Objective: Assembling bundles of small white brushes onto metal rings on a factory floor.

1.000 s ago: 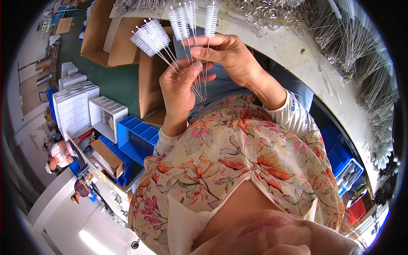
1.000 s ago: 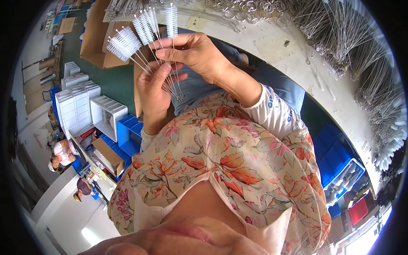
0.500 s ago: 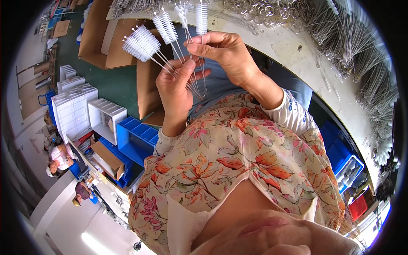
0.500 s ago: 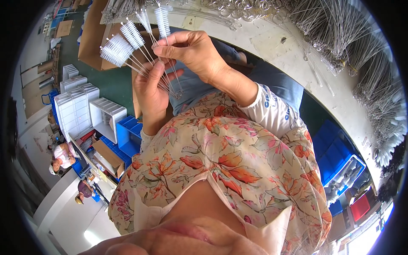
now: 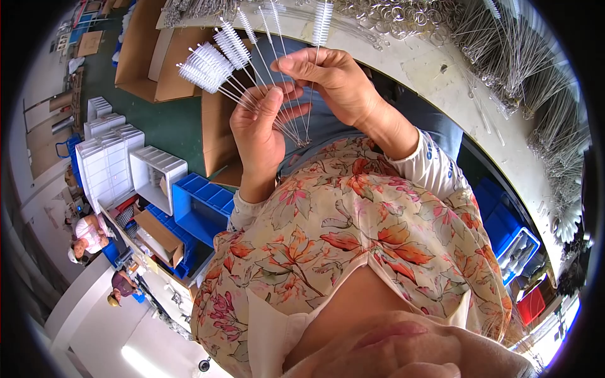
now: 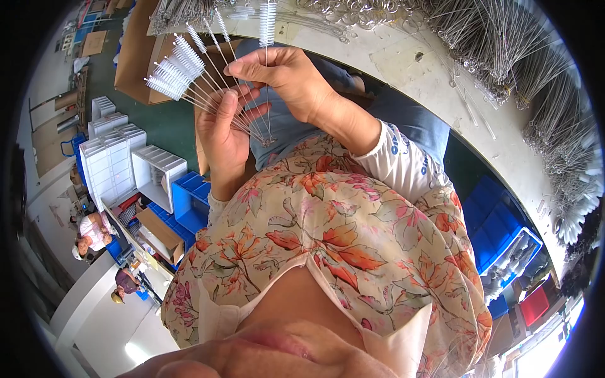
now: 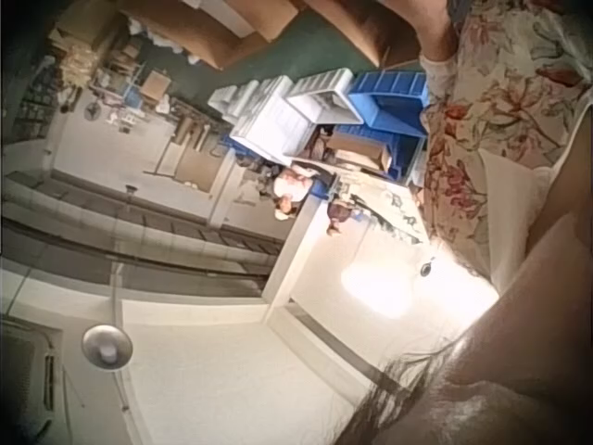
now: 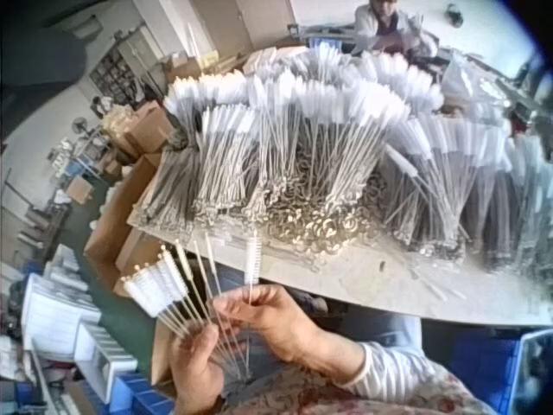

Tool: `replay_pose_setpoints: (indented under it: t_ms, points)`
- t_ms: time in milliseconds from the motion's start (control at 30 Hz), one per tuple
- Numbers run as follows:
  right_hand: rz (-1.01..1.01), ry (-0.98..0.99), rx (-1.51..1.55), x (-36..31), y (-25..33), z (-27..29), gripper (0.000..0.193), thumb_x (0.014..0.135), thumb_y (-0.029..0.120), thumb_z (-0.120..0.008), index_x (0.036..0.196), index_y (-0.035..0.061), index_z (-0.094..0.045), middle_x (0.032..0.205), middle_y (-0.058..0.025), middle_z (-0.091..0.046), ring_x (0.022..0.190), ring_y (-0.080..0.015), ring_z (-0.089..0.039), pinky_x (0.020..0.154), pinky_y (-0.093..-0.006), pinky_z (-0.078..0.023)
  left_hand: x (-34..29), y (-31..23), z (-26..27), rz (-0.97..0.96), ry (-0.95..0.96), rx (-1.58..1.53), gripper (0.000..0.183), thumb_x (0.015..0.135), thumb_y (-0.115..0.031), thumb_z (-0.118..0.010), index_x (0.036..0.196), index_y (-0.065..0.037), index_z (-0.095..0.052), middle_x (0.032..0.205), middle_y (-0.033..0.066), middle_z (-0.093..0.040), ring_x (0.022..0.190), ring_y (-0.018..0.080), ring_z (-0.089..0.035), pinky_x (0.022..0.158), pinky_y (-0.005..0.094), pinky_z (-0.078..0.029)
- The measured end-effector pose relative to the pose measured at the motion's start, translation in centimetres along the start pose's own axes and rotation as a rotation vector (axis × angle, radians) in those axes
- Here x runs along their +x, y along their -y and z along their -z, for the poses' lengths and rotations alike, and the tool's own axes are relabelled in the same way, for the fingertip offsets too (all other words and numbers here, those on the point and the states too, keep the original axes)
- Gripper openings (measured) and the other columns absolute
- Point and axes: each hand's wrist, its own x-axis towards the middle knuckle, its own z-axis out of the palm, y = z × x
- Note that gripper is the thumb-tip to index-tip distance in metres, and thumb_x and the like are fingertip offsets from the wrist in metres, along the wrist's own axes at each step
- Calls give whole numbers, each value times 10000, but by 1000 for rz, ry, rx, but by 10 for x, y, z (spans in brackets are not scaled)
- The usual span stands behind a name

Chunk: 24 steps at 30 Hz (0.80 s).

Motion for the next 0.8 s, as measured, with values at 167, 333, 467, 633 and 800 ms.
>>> replay_pose_setpoints:
  t_ms: [167,333,467,633,800]
  points:
    - [13,7,-35,-3,1,-1,181,830,186,-656,927,35,-676,894,-68,-670,762,-119,-608,727,-267,-492,-2,4,1,29,6,-42,145,887,-132,-542,959,-7,-554,953,158,-619,895,259,-618,709,422,-556]
    - [-13,-50,-71,-2,0,-11,152,824,156,-664,892,20,-681,764,-33,-656,617,-68,-573,530,-192,-452,-2,6,-7,61,13,-27,180,882,-100,-544,1020,13,-524,975,145,-608,912,241,-611,731,396,-554]
    - [-69,-92,-276,-5,-8,-14,158,838,158,-654,890,8,-661,718,-9,-623,567,-40,-538,439,-176,-424,-3,19,3,112,138,67,205,872,-38,-541,1054,47,-498,970,138,-600,868,217,-621,734,342,-560]
    - [-132,-45,-273,-1,-23,-23,136,825,148,-672,893,31,-661,652,40,-567,554,-18,-479,461,-171,-389,-13,29,23,204,146,-143,158,872,-17,-537,1008,63,-520,884,137,-621,764,223,-651,686,318,-569]
    - [-174,56,-252,15,-41,-46,179,817,162,-683,887,-1,-653,692,-1,-609,562,-34,-516,468,-177,-415,-30,23,41,113,-7,-294,198,882,-66,-544,1035,57,-516,913,132,-614,784,221,-646,684,326,-569]
